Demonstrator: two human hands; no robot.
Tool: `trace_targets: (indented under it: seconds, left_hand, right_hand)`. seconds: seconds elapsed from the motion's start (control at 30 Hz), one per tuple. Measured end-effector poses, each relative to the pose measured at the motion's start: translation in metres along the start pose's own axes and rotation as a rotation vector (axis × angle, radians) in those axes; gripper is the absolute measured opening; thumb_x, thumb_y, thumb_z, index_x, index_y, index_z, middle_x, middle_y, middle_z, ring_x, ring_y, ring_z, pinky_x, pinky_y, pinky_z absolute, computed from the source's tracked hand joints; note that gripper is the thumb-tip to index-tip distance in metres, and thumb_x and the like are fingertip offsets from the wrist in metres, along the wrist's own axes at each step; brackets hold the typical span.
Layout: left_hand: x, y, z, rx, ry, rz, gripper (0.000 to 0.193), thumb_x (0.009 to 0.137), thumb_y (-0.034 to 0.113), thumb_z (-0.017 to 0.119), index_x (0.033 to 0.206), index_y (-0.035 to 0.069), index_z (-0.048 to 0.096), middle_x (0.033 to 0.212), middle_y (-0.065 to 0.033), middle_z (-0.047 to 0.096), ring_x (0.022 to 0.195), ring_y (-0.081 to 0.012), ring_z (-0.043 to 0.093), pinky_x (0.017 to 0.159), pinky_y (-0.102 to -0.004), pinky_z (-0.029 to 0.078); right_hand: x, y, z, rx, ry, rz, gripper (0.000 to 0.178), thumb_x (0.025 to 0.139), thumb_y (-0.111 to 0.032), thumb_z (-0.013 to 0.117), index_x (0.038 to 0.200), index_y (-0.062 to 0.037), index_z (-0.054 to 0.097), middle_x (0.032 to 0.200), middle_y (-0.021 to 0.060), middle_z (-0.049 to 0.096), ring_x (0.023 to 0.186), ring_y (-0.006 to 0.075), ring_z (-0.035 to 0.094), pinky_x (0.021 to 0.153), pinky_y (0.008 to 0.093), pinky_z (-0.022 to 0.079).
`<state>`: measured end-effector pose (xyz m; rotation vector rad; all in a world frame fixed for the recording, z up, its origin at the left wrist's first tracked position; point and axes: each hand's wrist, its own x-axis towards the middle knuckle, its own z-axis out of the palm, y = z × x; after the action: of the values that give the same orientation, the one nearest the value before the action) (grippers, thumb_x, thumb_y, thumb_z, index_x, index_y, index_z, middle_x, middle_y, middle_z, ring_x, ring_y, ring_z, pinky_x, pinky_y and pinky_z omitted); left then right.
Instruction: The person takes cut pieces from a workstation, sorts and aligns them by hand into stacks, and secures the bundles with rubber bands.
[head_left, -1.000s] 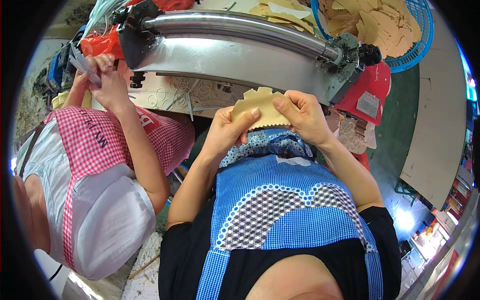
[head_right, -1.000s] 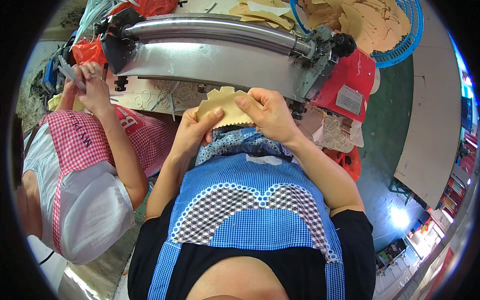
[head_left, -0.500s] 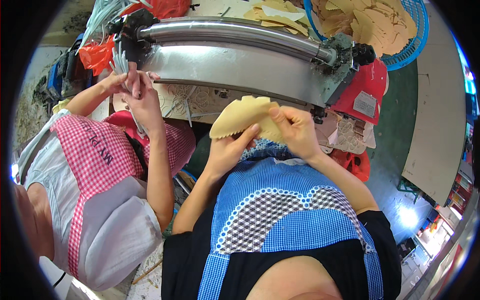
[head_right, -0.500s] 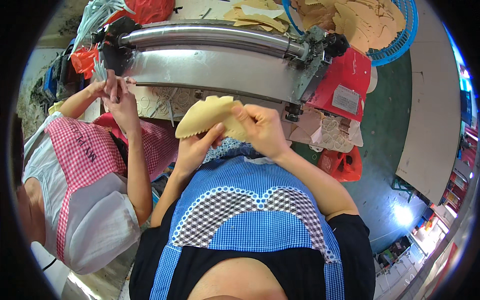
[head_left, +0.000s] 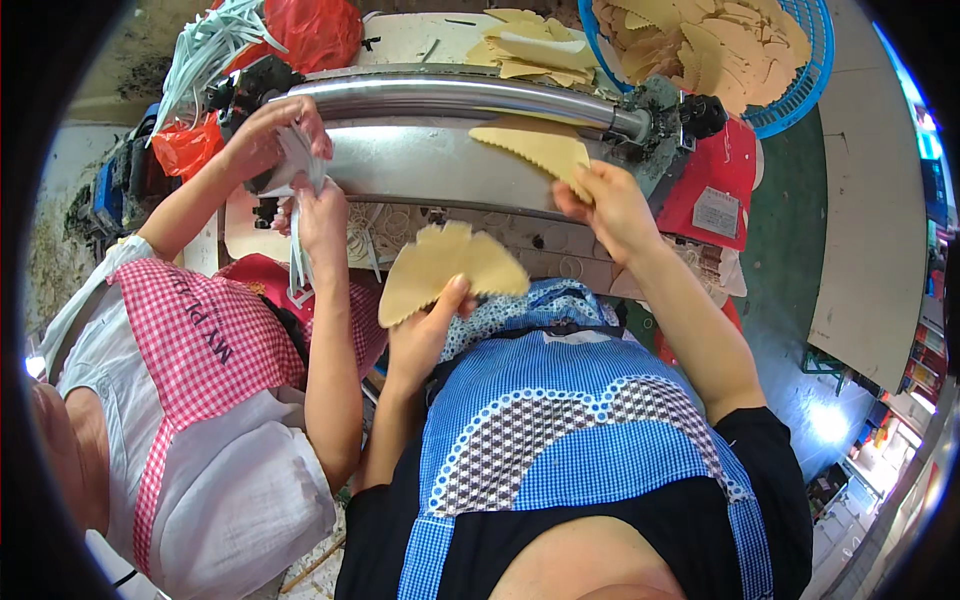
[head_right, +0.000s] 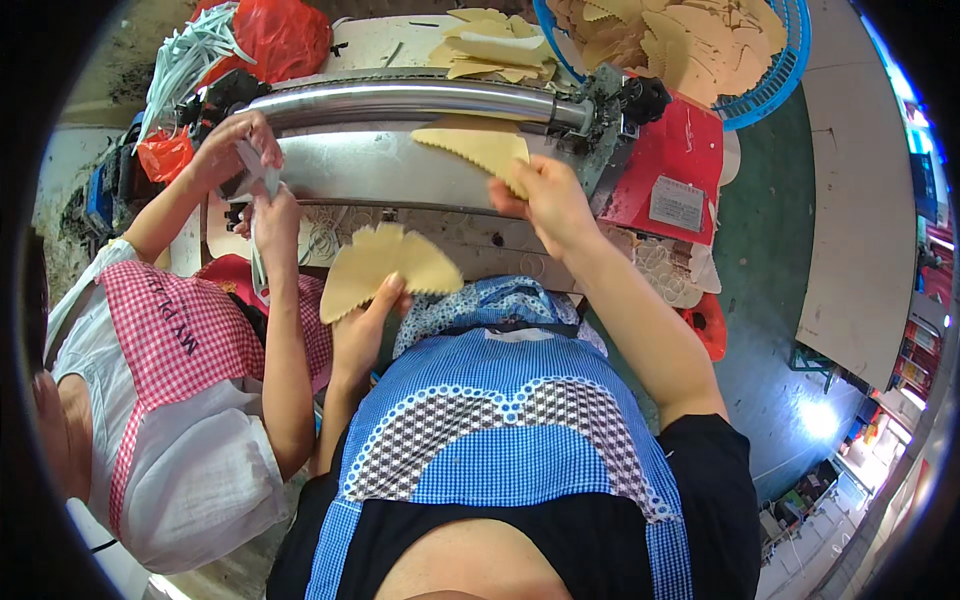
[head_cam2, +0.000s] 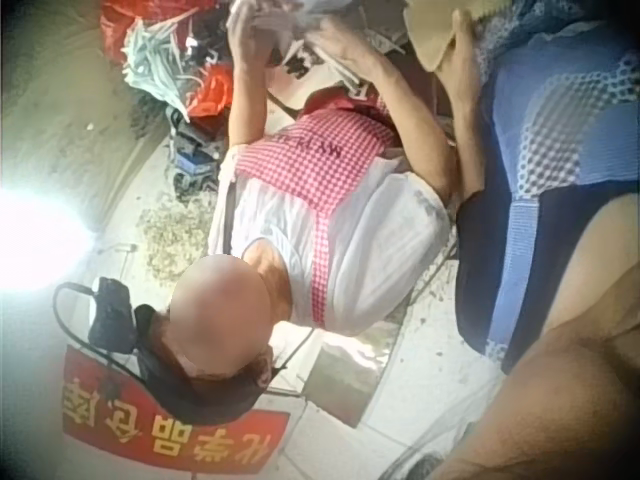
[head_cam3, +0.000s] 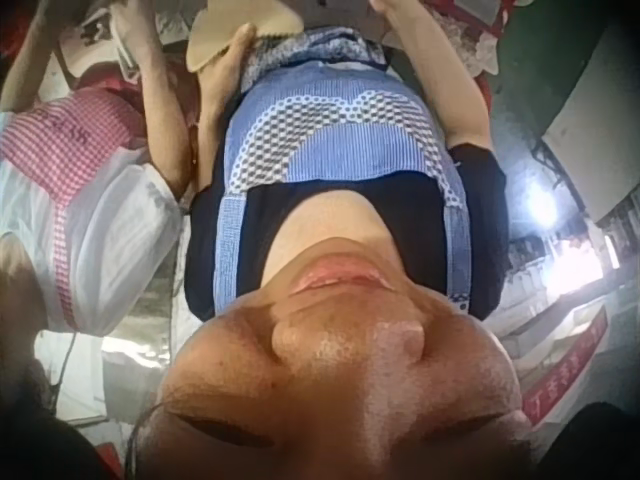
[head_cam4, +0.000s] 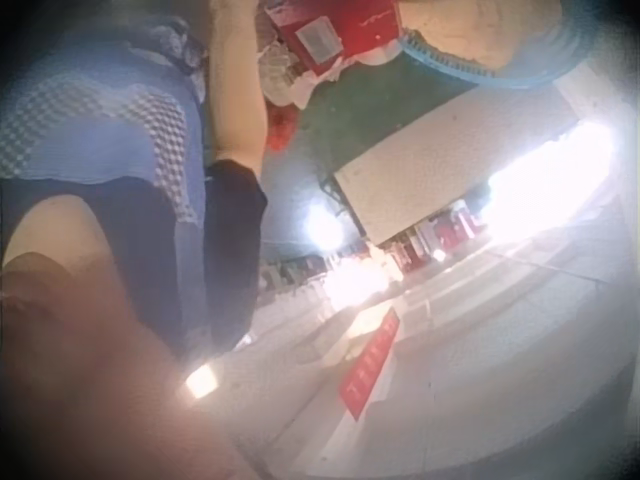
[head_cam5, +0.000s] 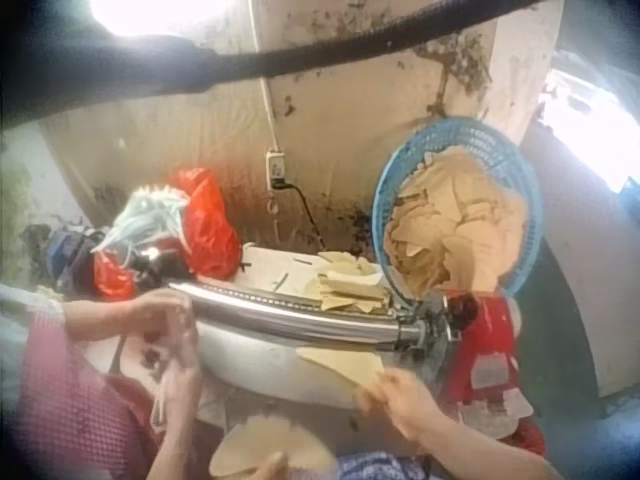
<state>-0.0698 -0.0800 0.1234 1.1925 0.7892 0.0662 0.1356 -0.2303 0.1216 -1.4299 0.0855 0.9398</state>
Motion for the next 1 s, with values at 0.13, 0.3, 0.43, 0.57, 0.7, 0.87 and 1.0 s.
trace_targets:
  seconds: [0.13,0.3,0.43,0.57,0.7,0.87,1.0]
  left_hand:
    - [0.019,-0.002,0.031,-0.14,-0.072,0.037,0.015,0.088,0.011,0.061,0.097,-0.001,0.061,0.081,-0.0042,0.062,0.07,-0.0106,0.059,0.064,-0.0244,0.049]
    - [0.019,0.001,0.028,-0.164,-0.065,-0.007,0.016,0.091,0.011,0.058,0.101,-0.001,0.058,0.082,-0.0061,0.064,0.067,-0.0098,0.058,0.062,-0.0228,0.048]
    - [0.05,-0.026,0.04,-0.053,-0.171,-0.005,0.014,0.091,0.01,0.057,0.101,0.0,0.058,0.082,-0.0065,0.064,0.068,-0.0081,0.057,0.063,-0.0204,0.046]
    - [0.039,-0.008,0.046,-0.06,-0.301,-0.039,0.014,0.09,0.009,0.058,0.1,-0.001,0.059,0.084,-0.0083,0.064,0.071,-0.0092,0.057,0.065,-0.0224,0.046]
    - [0.039,-0.027,0.02,-0.029,-0.171,-0.067,0.017,0.091,0.013,0.058,0.102,0.0,0.058,0.088,-0.0061,0.064,0.074,-0.0089,0.059,0.067,-0.0214,0.047]
    - [0.052,-0.025,0.043,-0.037,-0.134,-0.09,0.015,0.091,0.012,0.058,0.102,0.001,0.058,0.088,-0.0059,0.064,0.074,-0.0093,0.059,0.066,-0.0207,0.047]
    - [0.037,-0.042,0.034,-0.065,-0.037,-0.091,0.015,0.091,0.01,0.058,0.102,0.0,0.058,0.088,-0.0063,0.065,0.074,-0.0089,0.059,0.066,-0.0213,0.047]
  right_hand:
    - [-0.018,0.014,0.013,0.088,-0.046,-0.016,0.022,0.095,-0.021,0.052,0.095,-0.0004,0.058,0.093,0.0123,0.063,0.078,0.0122,0.062,0.063,0.0202,0.05]
    - [-0.036,0.0,0.009,-0.392,-0.339,0.091,0.019,0.093,-0.022,0.053,0.089,-0.0038,0.058,0.068,0.0038,0.06,0.053,0.0067,0.052,0.049,0.0203,0.042]
    - [0.001,-0.001,-0.053,0.163,-0.119,0.111,0.014,0.093,-0.015,0.05,0.094,-0.0024,0.057,0.08,0.0075,0.063,0.069,0.0111,0.061,0.057,0.0181,0.046]
    - [0.017,-0.028,-0.023,0.44,-0.047,0.149,0.023,0.093,-0.016,0.05,0.106,0.0029,0.056,0.094,0.0161,0.066,0.085,0.0198,0.066,0.078,0.0262,0.054]
    - [-0.017,-0.145,-0.002,-0.422,-0.591,0.12,0.023,0.092,-0.022,0.055,0.101,-0.0012,0.06,0.091,0.0122,0.067,0.077,0.016,0.066,0.07,0.0252,0.053]
    - [0.13,-0.198,-0.048,-1.134,-0.388,-0.426,0.043,0.084,-0.036,0.064,0.107,0.0004,0.059,0.096,0.0114,0.064,0.083,0.0182,0.062,0.071,0.0303,0.051]
    - [0.19,-0.153,-0.032,-1.578,-0.618,-0.126,0.076,0.075,-0.043,0.071,0.132,-0.0051,0.039,0.121,0.0194,0.052,0.111,0.0297,0.052,0.09,0.0361,0.045]
